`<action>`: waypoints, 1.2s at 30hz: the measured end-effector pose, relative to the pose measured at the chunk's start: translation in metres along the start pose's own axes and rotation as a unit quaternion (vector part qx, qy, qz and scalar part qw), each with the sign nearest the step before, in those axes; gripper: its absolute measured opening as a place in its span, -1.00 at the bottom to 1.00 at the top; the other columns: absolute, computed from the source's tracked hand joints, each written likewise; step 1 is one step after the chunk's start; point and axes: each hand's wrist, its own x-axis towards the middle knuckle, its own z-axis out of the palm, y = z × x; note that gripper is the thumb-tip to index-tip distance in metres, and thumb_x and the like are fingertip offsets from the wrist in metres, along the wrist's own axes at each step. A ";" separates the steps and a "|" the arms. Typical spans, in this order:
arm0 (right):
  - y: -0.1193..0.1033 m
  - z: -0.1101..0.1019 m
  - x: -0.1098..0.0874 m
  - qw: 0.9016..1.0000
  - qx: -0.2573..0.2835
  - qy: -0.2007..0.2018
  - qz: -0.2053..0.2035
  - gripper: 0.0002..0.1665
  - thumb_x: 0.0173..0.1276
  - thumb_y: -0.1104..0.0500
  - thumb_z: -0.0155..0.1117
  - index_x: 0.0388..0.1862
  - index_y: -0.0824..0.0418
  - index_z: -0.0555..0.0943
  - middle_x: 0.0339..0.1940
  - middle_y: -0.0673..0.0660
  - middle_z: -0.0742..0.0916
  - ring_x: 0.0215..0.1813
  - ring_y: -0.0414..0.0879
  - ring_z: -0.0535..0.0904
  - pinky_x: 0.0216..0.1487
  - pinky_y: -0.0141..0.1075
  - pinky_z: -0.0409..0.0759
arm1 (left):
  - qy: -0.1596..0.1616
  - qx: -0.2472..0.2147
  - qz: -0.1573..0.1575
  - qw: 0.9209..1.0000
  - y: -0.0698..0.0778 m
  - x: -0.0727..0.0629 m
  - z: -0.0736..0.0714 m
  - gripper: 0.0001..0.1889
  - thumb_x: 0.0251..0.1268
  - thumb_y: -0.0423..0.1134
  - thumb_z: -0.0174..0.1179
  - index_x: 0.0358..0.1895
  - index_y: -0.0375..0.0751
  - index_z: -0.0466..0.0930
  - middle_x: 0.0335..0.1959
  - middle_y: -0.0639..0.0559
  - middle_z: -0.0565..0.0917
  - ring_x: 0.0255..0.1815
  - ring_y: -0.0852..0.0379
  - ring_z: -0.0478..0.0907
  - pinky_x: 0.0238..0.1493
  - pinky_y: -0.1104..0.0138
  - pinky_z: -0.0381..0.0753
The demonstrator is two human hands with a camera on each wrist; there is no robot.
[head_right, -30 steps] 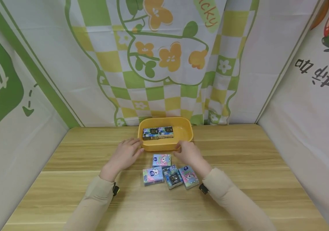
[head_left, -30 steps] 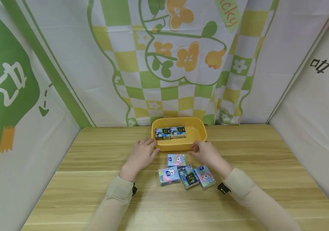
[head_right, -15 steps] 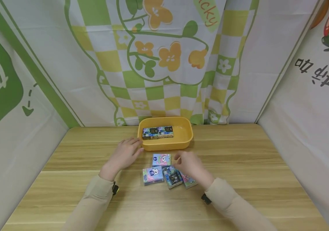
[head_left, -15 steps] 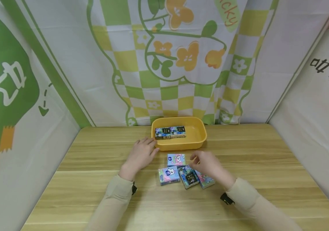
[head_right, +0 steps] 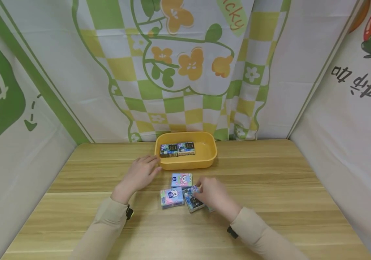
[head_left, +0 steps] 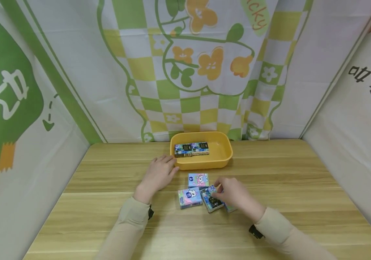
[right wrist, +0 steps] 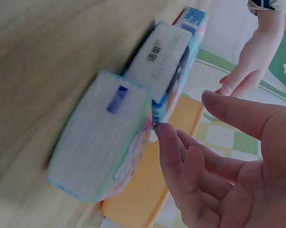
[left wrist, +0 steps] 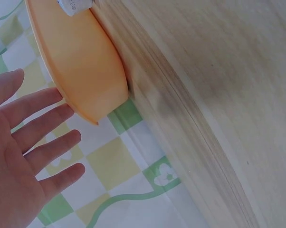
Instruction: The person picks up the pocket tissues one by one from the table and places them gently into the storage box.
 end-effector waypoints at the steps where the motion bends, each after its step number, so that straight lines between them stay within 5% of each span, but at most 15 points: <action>1: 0.000 0.001 -0.001 1.000 -0.006 0.003 0.000 -0.64 0.12 0.01 0.43 -0.15 0.15 0.65 -0.45 -0.06 0.69 -0.48 -0.25 0.54 -0.45 -0.34 0.53 | -0.001 -0.001 0.000 1.000 0.000 0.000 0.000 -0.52 0.46 0.02 -0.06 0.26 -0.20 0.46 0.31 -0.15 0.45 0.35 -0.24 0.32 0.36 -0.16 0.22; 13: -0.001 0.012 -0.004 0.999 -0.047 0.008 0.005 -0.39 0.03 -0.15 0.48 -0.06 0.21 0.61 -0.32 0.06 0.75 -0.41 -0.18 0.60 -0.50 -0.30 0.52 | 0.009 -0.007 0.003 1.000 0.000 -0.002 0.000 -0.53 0.45 -0.01 -0.03 0.25 -0.22 0.46 0.30 -0.17 0.46 0.35 -0.22 0.32 0.35 -0.16 0.24; 24: -0.003 0.015 -0.001 0.998 -0.063 -0.015 0.019 -0.32 0.01 -0.19 0.47 -0.03 0.24 0.61 -0.56 -0.03 0.59 -0.55 -0.16 0.42 -0.62 -0.34 0.32 | 0.007 -0.003 0.001 1.000 -0.001 0.000 0.000 -0.53 0.45 0.00 -0.04 0.25 -0.21 0.46 0.30 -0.16 0.46 0.35 -0.23 0.32 0.35 -0.15 0.25; 36: 0.004 0.015 0.009 0.998 -0.025 -0.052 0.039 -0.25 -0.04 -0.18 0.51 0.01 0.29 0.60 -0.11 0.18 0.73 -0.27 -0.09 0.58 -0.25 -0.11 0.62 | 0.006 -0.002 0.003 1.000 -0.001 0.000 0.000 -0.53 0.45 0.00 -0.04 0.25 -0.21 0.46 0.30 -0.16 0.46 0.34 -0.23 0.33 0.35 -0.15 0.25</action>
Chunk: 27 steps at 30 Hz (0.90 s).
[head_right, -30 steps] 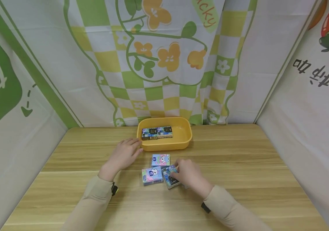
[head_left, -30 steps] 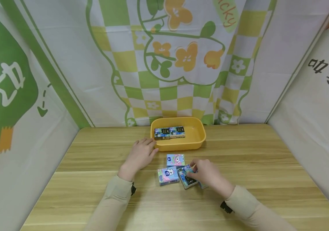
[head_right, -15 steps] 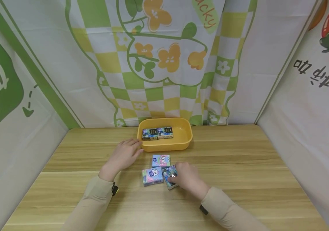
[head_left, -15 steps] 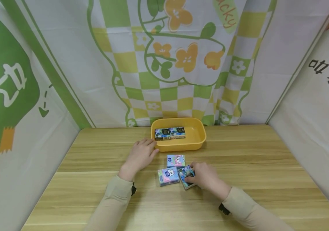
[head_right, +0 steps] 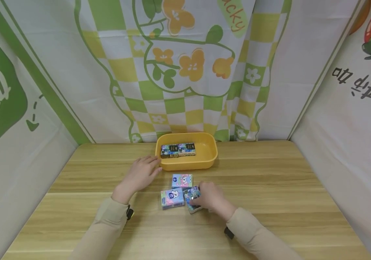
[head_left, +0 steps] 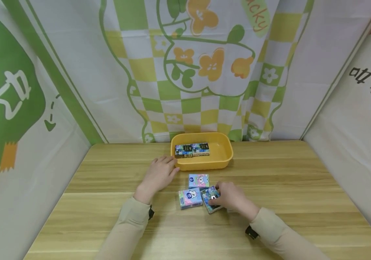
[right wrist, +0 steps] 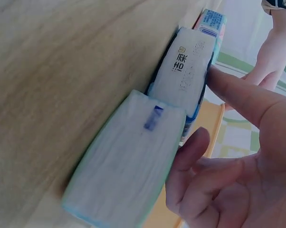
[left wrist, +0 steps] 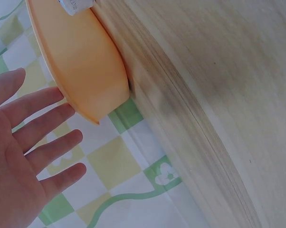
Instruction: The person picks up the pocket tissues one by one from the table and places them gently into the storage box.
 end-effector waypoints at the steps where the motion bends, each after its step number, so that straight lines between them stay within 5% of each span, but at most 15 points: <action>1: 0.000 0.000 0.001 1.000 0.004 -0.004 0.000 -0.25 -0.04 -0.18 0.51 0.00 0.30 0.60 -0.11 0.18 0.73 -0.25 -0.09 0.59 -0.22 -0.10 0.63 | 0.001 -0.002 0.000 1.000 0.000 0.000 0.000 -0.53 0.45 0.00 -0.04 0.25 -0.21 0.46 0.30 -0.16 0.46 0.34 -0.23 0.33 0.35 -0.15 0.24; 27: 0.000 -0.001 0.005 0.999 0.009 -0.031 0.022 -0.38 -0.06 -0.18 0.52 -0.19 0.27 0.64 -0.36 0.04 0.68 -0.39 -0.13 0.48 -0.38 -0.28 0.49 | 0.000 -0.008 -0.001 1.000 0.000 -0.001 0.000 -0.54 0.45 -0.02 -0.03 0.25 -0.22 0.46 0.30 -0.17 0.46 0.35 -0.22 0.32 0.36 -0.17 0.23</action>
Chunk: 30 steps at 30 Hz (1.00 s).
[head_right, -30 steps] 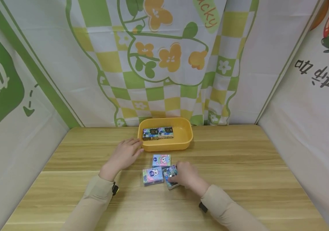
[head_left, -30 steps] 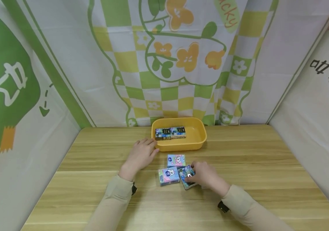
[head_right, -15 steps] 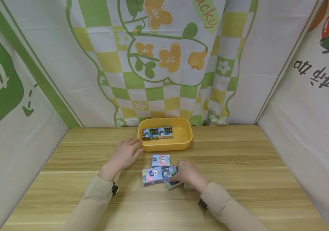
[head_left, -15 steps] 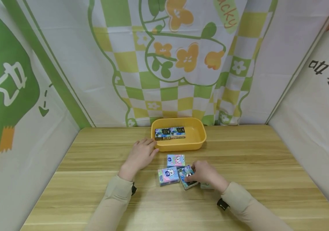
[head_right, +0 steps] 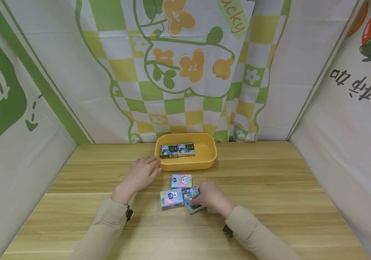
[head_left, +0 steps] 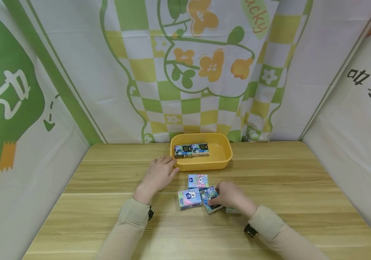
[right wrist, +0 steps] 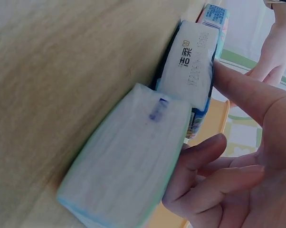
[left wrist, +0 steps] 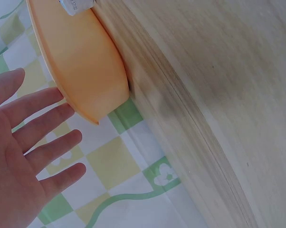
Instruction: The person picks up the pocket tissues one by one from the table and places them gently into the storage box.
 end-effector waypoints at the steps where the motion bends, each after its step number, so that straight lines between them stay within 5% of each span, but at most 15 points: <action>1: 0.000 0.000 0.000 1.000 0.001 0.000 0.001 -0.38 -0.06 -0.18 0.52 -0.19 0.27 0.64 -0.35 0.05 0.68 -0.38 -0.13 0.48 -0.38 -0.28 0.50 | 0.000 -0.001 -0.001 1.000 0.000 0.000 0.000 -0.54 0.45 -0.02 -0.03 0.25 -0.22 0.47 0.30 -0.17 0.46 0.35 -0.22 0.32 0.36 -0.17 0.23; 6: 0.000 0.000 0.001 1.000 0.004 -0.002 0.003 -0.39 -0.06 -0.17 0.52 -0.20 0.26 0.65 -0.35 0.04 0.68 -0.38 -0.13 0.48 -0.38 -0.28 0.49 | -0.003 -0.004 -0.002 1.000 0.000 0.000 0.001 -0.53 0.45 -0.01 -0.04 0.25 -0.22 0.46 0.31 -0.18 0.45 0.36 -0.22 0.31 0.36 -0.17 0.22; 13: -0.003 -0.001 0.001 1.000 0.018 -0.006 -0.006 -0.59 -0.04 -0.14 0.52 -0.49 0.13 0.60 -0.59 -0.01 0.58 -0.50 -0.14 0.40 -0.51 -0.33 0.34 | -0.002 -0.004 -0.005 1.000 0.000 0.000 0.001 -0.53 0.45 -0.01 -0.03 0.26 -0.21 0.45 0.32 -0.17 0.44 0.37 -0.22 0.30 0.38 -0.16 0.20; 20: -0.004 -0.001 0.001 1.000 0.012 -0.004 -0.010 -0.55 -0.05 -0.14 0.53 -0.64 0.11 0.50 -0.69 -0.05 0.40 -0.57 -0.17 0.29 -0.57 -0.36 0.21 | -0.001 -0.006 -0.005 1.000 0.001 -0.001 0.000 -0.53 0.45 -0.01 -0.03 0.26 -0.21 0.45 0.32 -0.17 0.44 0.37 -0.22 0.30 0.37 -0.16 0.21; 30: -0.007 -0.003 -0.002 1.000 0.001 0.017 -0.023 -0.48 -0.07 -0.11 0.54 -0.30 0.23 0.61 -0.42 0.04 0.65 -0.40 -0.12 0.47 -0.40 -0.29 0.46 | -0.005 -0.003 -0.006 1.000 0.001 -0.002 0.000 -0.52 0.46 0.01 -0.06 0.27 -0.21 0.44 0.32 -0.17 0.43 0.37 -0.22 0.30 0.38 -0.15 0.20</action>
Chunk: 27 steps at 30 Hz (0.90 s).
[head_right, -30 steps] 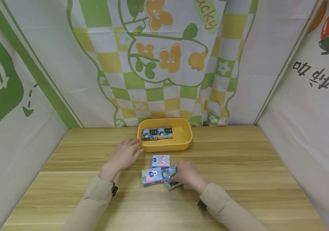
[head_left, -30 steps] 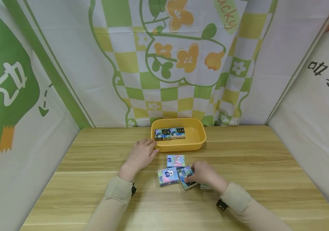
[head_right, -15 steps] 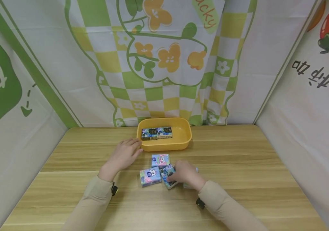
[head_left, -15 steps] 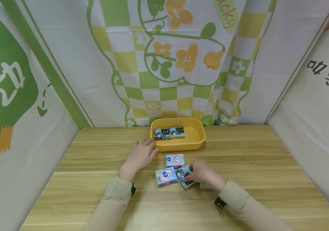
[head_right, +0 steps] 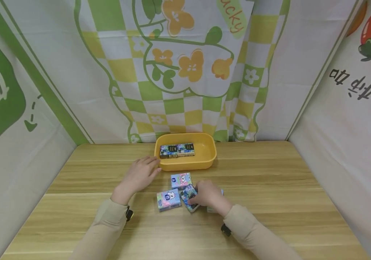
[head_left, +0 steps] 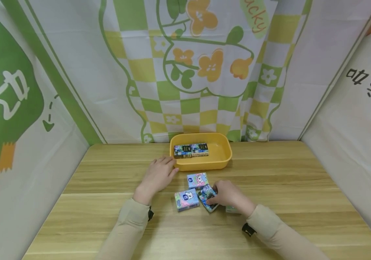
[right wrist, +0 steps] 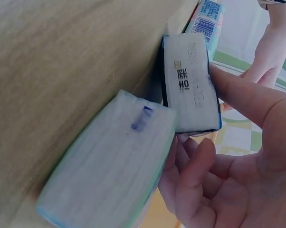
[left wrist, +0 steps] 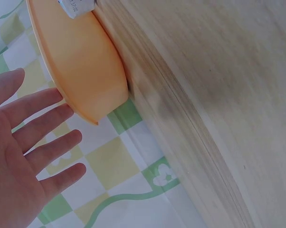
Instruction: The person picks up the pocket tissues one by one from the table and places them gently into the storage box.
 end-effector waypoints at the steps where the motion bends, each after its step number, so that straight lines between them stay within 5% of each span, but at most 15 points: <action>1: 0.000 0.000 0.000 1.000 -0.002 0.002 0.000 -0.45 -0.07 -0.12 0.54 -0.25 0.25 0.62 -0.38 0.05 0.67 -0.38 -0.12 0.48 -0.36 -0.27 0.50 | 0.000 0.001 0.000 1.000 0.000 0.000 0.000 -0.52 0.46 0.01 -0.06 0.27 -0.21 0.44 0.32 -0.17 0.43 0.37 -0.22 0.30 0.38 -0.15 0.21; 7: 0.003 0.002 0.001 1.000 0.005 0.024 -0.014 -0.41 -0.06 -0.06 0.55 -0.13 0.28 0.64 -0.21 0.13 0.73 -0.25 -0.09 0.59 -0.17 -0.15 0.61 | -0.003 0.000 0.000 1.000 0.000 0.000 0.001 -0.51 0.46 0.01 -0.07 0.27 -0.21 0.44 0.33 -0.16 0.43 0.37 -0.22 0.30 0.37 -0.15 0.22; 19: 0.008 -0.004 0.002 0.996 0.054 0.055 -0.041 -0.53 0.00 0.06 0.53 -0.13 0.24 0.66 -0.23 0.16 0.74 -0.20 -0.05 0.64 -0.16 -0.18 0.65 | 0.000 0.000 0.002 1.000 0.000 0.001 0.000 -0.52 0.45 0.00 -0.05 0.26 -0.21 0.45 0.32 -0.17 0.44 0.36 -0.21 0.31 0.37 -0.15 0.21; 24: 0.010 -0.008 0.002 0.995 0.079 0.052 -0.031 -0.50 0.01 0.11 0.53 -0.06 0.27 0.64 -0.17 0.18 0.73 -0.54 -0.04 0.61 -0.38 -0.17 0.67 | -0.001 0.004 0.002 1.000 -0.001 0.002 0.001 -0.52 0.45 0.01 -0.05 0.27 -0.21 0.44 0.32 -0.16 0.43 0.36 -0.21 0.31 0.37 -0.15 0.22; 27: 0.010 -0.012 0.003 0.994 0.083 0.059 -0.029 -0.52 0.00 0.10 0.54 -0.08 0.24 0.65 -0.18 0.14 0.73 -0.56 -0.09 0.59 -0.35 -0.17 0.67 | -0.002 0.008 0.000 1.000 -0.001 0.002 0.002 -0.52 0.46 0.02 -0.06 0.27 -0.19 0.44 0.33 -0.15 0.43 0.36 -0.21 0.31 0.37 -0.14 0.22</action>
